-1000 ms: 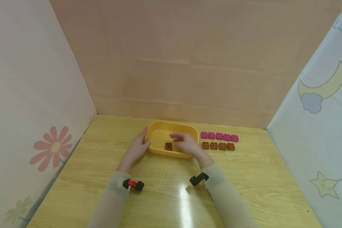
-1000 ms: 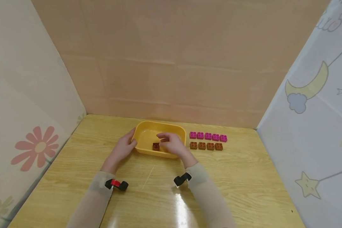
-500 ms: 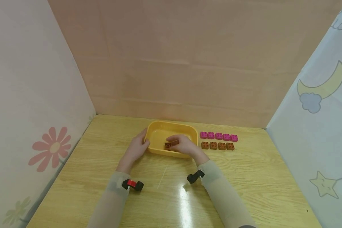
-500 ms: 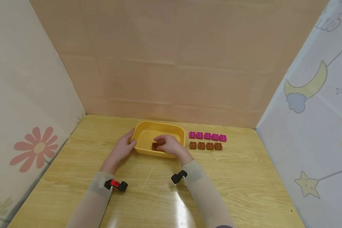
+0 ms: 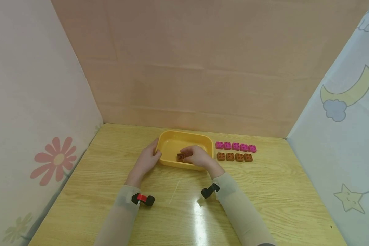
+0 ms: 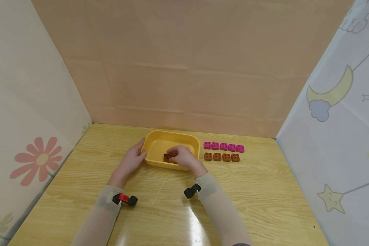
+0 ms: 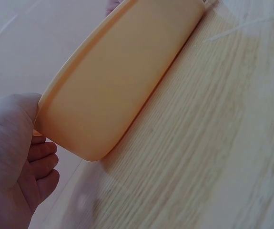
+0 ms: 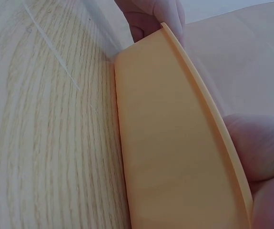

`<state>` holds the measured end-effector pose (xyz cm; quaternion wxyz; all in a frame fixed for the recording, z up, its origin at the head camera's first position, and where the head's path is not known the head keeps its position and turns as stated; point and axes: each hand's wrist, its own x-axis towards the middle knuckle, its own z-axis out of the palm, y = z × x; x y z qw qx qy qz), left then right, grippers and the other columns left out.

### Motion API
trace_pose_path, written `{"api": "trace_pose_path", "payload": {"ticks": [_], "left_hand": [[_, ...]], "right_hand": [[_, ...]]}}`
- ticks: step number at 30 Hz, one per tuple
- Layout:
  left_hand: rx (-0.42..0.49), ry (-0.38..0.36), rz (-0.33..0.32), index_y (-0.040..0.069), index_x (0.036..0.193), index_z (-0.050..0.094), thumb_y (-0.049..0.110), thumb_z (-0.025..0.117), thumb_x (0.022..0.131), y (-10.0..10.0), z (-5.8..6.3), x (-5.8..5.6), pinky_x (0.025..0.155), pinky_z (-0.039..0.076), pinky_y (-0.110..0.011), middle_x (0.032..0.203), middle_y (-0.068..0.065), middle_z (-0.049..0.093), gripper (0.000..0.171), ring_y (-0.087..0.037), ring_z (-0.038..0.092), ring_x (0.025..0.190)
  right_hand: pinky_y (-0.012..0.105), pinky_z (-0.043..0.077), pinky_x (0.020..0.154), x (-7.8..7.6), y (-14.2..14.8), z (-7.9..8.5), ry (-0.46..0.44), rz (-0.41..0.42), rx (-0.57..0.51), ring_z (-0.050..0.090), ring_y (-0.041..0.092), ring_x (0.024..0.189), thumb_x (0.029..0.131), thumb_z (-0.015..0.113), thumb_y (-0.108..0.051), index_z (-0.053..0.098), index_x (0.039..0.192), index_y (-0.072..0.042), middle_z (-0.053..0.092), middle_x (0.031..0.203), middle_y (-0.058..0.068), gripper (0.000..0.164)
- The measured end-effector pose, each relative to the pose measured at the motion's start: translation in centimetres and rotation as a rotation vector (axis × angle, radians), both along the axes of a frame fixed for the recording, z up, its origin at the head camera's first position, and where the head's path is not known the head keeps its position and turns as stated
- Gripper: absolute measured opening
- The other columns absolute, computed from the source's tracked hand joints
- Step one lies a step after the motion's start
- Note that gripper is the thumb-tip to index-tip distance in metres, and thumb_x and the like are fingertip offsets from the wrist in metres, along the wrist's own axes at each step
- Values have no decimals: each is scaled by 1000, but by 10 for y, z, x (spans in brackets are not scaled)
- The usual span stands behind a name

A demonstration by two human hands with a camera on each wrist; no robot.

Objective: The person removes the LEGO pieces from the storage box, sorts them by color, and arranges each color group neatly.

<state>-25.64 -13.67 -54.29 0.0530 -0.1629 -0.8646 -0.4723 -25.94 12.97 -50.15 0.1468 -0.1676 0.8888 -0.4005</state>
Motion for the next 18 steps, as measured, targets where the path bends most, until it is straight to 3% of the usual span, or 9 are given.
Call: {"api": "trace_pose_path", "payload": {"ticks": [13,18], "left_hand": [[-1,-7,5,-1,165,37,8,55,103,0,-1,0,127,31,-50,166,-19,43,65,-34,38,154],[9,-11,2,0,165,38,9,56,104,0,-1,0,128,31,-50,166,-18,43,64,-33,38,155]], "right_hand": [[47,53,110,0,2,-1,22,-22,9,66,31,126,101,73,-12,72,137,-3,73,133,14,38],[48,51,113,-2,4,-3,42,-62,-47,64,31,131,104,70,-19,70,141,-4,71,138,12,39]]}}
